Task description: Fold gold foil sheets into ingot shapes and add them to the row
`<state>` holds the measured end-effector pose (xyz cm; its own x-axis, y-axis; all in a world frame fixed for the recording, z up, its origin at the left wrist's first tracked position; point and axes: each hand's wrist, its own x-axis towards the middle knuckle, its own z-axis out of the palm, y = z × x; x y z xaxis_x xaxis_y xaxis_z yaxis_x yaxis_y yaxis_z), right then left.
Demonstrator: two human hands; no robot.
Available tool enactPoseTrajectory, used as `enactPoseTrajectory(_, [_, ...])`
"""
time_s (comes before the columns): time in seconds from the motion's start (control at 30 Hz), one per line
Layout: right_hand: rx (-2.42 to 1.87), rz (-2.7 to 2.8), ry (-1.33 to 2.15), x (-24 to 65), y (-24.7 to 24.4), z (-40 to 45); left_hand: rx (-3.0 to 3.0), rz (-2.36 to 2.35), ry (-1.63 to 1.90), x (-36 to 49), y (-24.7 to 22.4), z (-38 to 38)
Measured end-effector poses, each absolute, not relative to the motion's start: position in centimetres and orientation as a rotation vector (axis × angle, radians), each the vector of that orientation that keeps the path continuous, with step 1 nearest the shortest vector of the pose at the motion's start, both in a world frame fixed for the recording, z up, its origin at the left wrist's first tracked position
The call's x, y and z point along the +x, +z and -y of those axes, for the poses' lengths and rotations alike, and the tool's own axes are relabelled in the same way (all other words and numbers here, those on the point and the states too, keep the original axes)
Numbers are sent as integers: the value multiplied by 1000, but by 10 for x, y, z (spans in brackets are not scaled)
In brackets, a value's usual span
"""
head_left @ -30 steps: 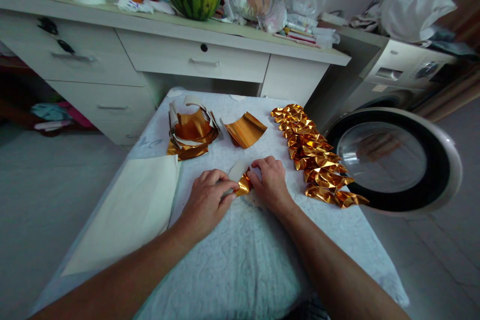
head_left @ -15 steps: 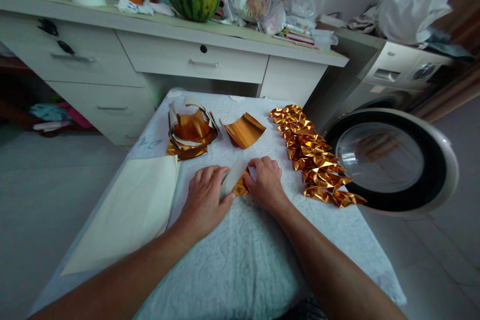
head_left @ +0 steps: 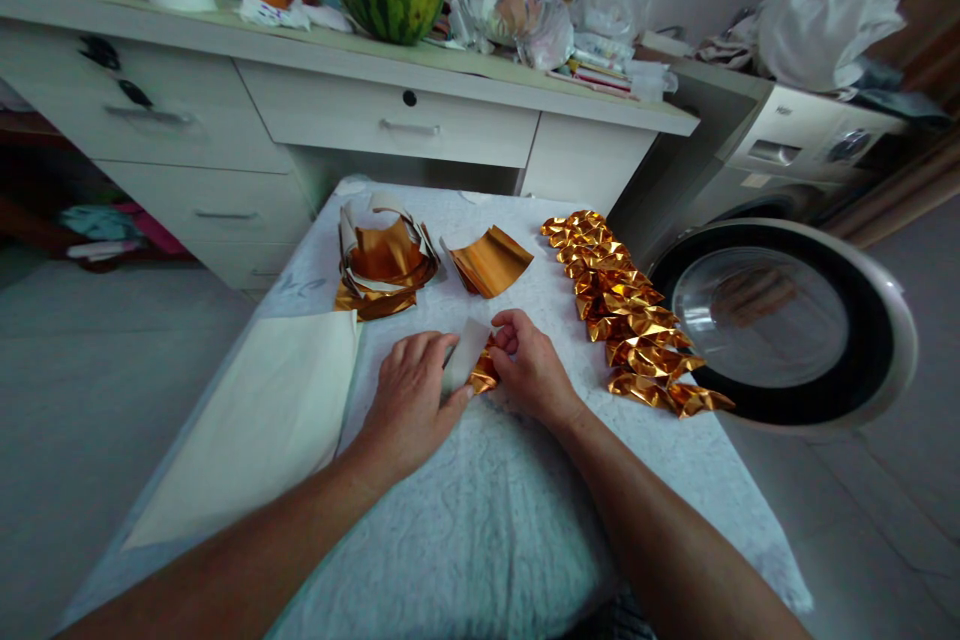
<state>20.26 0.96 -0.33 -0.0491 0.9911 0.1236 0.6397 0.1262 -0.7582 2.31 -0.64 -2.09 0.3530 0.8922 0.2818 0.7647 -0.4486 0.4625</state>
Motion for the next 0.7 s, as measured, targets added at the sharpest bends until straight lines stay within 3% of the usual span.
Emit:
enactPoseTrajectory(0.33, [-1176, 1360, 1248, 213, -5, -10, 2062, -1461, 854, 20, -5, -1])
enactPoseTrajectory(0.7, [-1144, 1265, 1424, 212, 2, -5, 1334, -1163, 1177, 18, -2, -2])
